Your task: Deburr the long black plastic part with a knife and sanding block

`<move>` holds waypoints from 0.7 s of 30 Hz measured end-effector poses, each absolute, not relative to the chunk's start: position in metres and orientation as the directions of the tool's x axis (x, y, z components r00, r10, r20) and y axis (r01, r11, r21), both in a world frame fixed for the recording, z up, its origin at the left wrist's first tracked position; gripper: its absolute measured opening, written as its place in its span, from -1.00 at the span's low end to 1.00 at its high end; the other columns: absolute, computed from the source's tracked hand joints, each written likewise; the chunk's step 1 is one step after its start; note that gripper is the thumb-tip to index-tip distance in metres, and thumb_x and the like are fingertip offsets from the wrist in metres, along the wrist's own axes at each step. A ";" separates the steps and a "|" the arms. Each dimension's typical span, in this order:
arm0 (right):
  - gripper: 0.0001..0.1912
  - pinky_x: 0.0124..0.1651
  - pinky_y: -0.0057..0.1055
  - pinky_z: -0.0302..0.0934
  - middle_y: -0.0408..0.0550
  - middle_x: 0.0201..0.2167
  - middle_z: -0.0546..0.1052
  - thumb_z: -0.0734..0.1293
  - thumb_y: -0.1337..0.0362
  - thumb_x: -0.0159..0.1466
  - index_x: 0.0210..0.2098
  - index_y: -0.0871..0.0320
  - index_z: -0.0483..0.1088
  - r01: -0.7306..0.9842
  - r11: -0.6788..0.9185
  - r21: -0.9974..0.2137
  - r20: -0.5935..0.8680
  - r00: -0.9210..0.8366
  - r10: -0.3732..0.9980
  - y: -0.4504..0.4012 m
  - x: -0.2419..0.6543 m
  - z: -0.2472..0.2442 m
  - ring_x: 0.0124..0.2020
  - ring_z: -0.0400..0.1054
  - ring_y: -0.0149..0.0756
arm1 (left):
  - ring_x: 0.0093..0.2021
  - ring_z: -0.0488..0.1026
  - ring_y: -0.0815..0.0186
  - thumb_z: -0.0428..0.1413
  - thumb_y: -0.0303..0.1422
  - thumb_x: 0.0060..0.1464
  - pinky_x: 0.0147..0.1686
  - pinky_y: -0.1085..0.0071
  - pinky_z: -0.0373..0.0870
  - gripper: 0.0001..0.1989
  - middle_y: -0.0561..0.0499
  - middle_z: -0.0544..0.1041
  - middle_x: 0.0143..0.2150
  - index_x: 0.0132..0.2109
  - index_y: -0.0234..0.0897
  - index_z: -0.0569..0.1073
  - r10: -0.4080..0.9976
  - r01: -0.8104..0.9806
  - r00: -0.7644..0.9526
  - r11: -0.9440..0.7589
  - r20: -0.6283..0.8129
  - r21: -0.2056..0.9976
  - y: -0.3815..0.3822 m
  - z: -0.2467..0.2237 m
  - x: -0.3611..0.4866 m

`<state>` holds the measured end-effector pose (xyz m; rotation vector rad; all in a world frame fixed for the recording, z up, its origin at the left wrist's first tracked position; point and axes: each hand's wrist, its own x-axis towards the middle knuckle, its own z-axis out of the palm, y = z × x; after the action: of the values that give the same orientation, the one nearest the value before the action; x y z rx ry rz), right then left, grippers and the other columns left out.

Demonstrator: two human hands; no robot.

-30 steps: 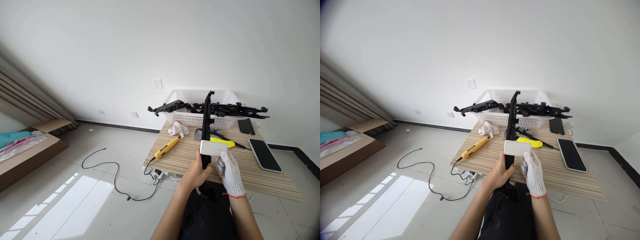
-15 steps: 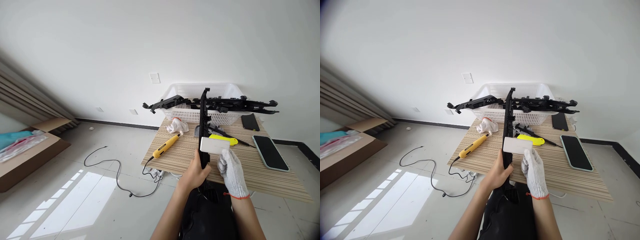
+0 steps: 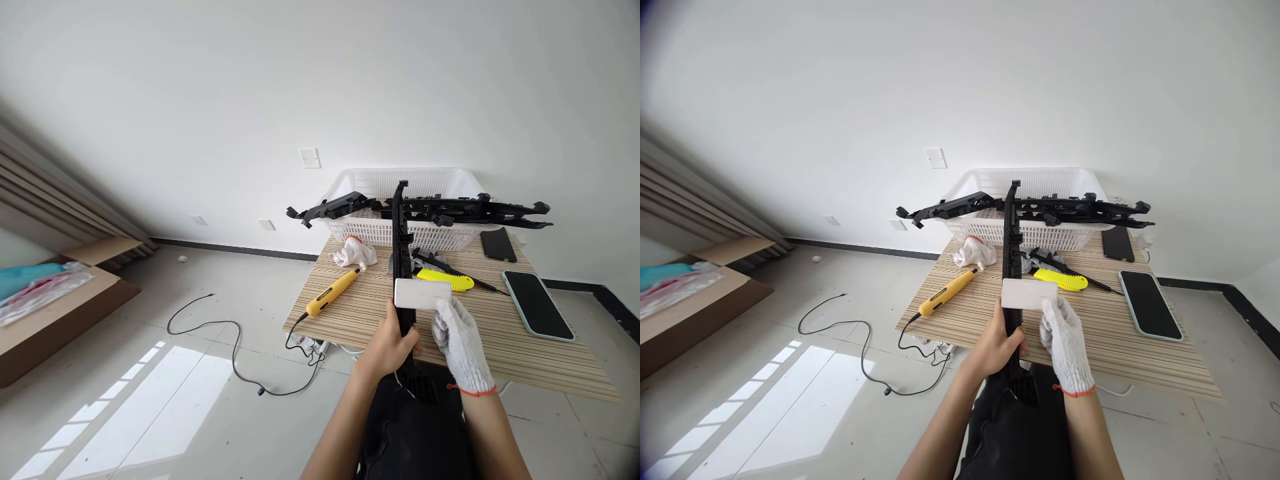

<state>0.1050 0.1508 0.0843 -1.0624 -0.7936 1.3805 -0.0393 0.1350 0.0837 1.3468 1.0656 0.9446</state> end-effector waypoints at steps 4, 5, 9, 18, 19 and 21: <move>-0.60 -0.69 -0.54 -0.20 -0.30 -0.71 0.15 0.38 -0.01 0.21 -0.52 0.09 0.18 -0.340 -0.109 -0.934 -0.133 0.048 0.990 0.150 0.106 0.085 -0.71 -0.06 -0.53 | -0.55 0.50 0.27 -0.04 -0.46 0.13 -0.48 0.35 0.48 -0.59 0.15 0.47 -0.51 0.09 -0.23 0.02 0.951 0.006 0.298 0.079 -0.078 0.997 0.135 0.080 -0.039; -0.60 -0.70 -0.54 -0.20 -0.30 -0.72 0.15 0.38 -0.02 0.21 -0.52 0.09 0.19 -0.333 -0.107 -0.937 -0.130 0.047 0.990 0.150 0.106 0.085 -0.71 -0.06 -0.52 | -0.56 0.50 0.29 -0.04 -0.46 0.13 -0.49 0.37 0.48 -0.59 0.16 0.46 -0.51 0.10 -0.23 0.03 0.951 0.008 0.301 0.077 -0.076 0.997 0.135 0.079 -0.039; -0.58 -0.70 -0.54 -0.18 -0.30 -0.71 0.15 0.37 -0.02 0.22 -0.54 0.09 0.16 -0.289 -0.095 -0.953 -0.112 0.044 0.993 0.149 0.105 0.085 -0.71 -0.05 -0.52 | -0.62 0.44 0.34 -0.03 -0.50 0.10 -0.50 0.41 0.46 -0.62 0.19 0.43 -0.53 0.05 -0.23 0.08 0.954 0.048 0.296 0.039 -0.051 0.998 0.136 0.081 -0.038; -0.57 -0.75 -0.59 -0.23 -0.34 -0.69 0.13 0.44 0.00 0.14 -0.51 0.08 0.15 -0.377 -0.138 -0.916 -0.204 0.141 0.969 0.157 0.104 0.083 -0.74 -0.04 -0.56 | -0.64 0.44 0.30 -0.03 -0.51 0.09 -0.57 0.41 0.43 -0.60 0.21 0.41 -0.58 0.07 -0.23 0.08 0.949 0.040 0.310 0.051 -0.061 0.998 0.137 0.082 -0.037; -0.56 -0.76 -0.59 -0.24 -0.35 -0.70 0.13 0.44 -0.01 0.13 -0.51 0.08 0.15 -0.387 -0.134 -0.912 -0.209 0.156 0.965 0.159 0.103 0.083 -0.74 -0.04 -0.56 | -0.64 0.44 0.29 -0.02 -0.50 0.09 -0.58 0.41 0.42 -0.60 0.20 0.41 -0.58 0.07 -0.23 0.08 0.946 0.041 0.316 0.058 -0.067 0.998 0.138 0.082 -0.037; -0.57 -0.77 -0.60 -0.24 -0.35 -0.70 0.13 0.44 -0.03 0.13 -0.51 0.08 0.16 -0.383 -0.128 -0.915 -0.203 0.162 0.966 0.160 0.103 0.082 -0.75 -0.04 -0.56 | -0.64 0.43 0.29 0.00 -0.48 0.10 -0.59 0.42 0.41 -0.55 0.20 0.41 -0.59 0.12 -0.22 0.07 0.946 0.048 0.318 0.055 -0.067 0.997 0.139 0.080 -0.036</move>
<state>0.1030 0.1602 0.0817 -1.1303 -0.6999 1.3354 -0.0358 0.1390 0.0800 1.3282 1.0217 0.9050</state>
